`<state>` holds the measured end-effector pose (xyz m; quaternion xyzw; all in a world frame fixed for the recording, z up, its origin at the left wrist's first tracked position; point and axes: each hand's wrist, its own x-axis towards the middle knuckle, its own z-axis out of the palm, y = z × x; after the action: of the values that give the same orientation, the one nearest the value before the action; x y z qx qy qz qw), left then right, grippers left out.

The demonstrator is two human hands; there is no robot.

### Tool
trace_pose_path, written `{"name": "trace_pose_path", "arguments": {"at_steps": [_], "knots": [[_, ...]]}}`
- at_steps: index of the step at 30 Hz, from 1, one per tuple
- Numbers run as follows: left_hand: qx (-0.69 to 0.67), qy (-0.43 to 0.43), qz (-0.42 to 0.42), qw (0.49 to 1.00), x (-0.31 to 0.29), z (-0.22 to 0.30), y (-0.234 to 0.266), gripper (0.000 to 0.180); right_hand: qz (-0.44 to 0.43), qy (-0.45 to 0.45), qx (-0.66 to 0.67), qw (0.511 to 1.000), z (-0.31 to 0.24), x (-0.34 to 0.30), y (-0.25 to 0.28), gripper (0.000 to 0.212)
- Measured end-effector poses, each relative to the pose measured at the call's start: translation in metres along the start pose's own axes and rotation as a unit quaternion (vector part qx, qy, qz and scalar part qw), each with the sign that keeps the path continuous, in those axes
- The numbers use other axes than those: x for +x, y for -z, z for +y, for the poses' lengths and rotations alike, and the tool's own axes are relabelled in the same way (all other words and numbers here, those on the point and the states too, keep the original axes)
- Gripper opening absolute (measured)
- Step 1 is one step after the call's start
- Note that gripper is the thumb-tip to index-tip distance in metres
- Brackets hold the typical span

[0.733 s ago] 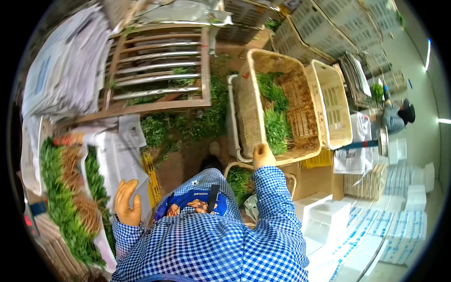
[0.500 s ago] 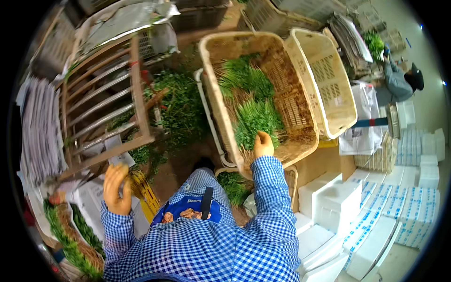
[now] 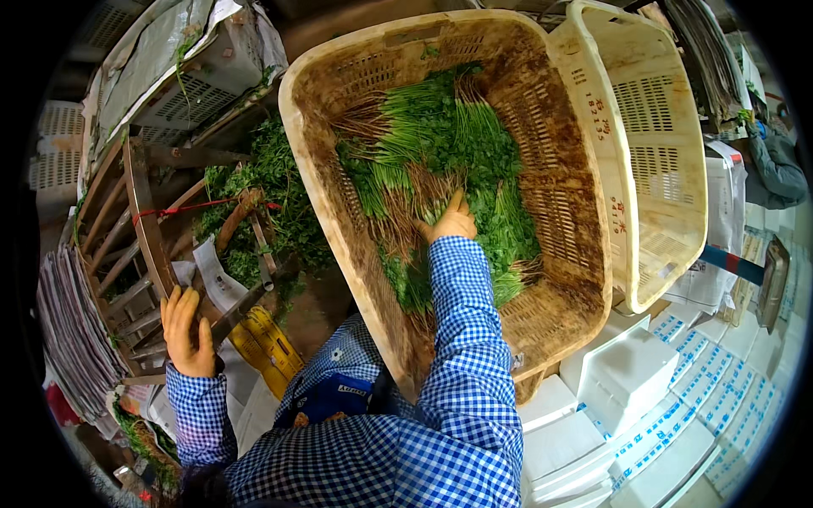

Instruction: The person picks up bunches of green herbs from a large plastic crate, arranges them into bundles, and places them onto sheets of newspaper. They use a digital scale to weigh the bundles and organize them into stacks on the workspace.

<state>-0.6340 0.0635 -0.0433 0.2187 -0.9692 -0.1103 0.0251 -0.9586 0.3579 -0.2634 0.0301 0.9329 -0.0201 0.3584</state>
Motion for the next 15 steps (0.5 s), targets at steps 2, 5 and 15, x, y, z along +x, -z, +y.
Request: {"name": "trace_pose_path", "arguments": {"at_steps": [2, 5, 15], "knots": [[0.002, 0.011, -0.011, 1.000, -0.001, 0.000, 0.002, 0.043, 0.001, 0.025, -0.050, 0.998, 0.005, 0.001, -0.014, 0.111], [-0.005, 0.016, -0.010, 1.000, -0.001, 0.000, 0.001, 0.040, 0.013, 0.039, -0.015, 0.999, 0.011, 0.008, -0.006, 0.103], [0.000, 0.020, -0.023, 1.000, 0.000, 0.002, 0.003, 0.039, -0.045, 0.024, -0.100, 0.994, -0.001, 0.011, 0.013, 0.097]]}}
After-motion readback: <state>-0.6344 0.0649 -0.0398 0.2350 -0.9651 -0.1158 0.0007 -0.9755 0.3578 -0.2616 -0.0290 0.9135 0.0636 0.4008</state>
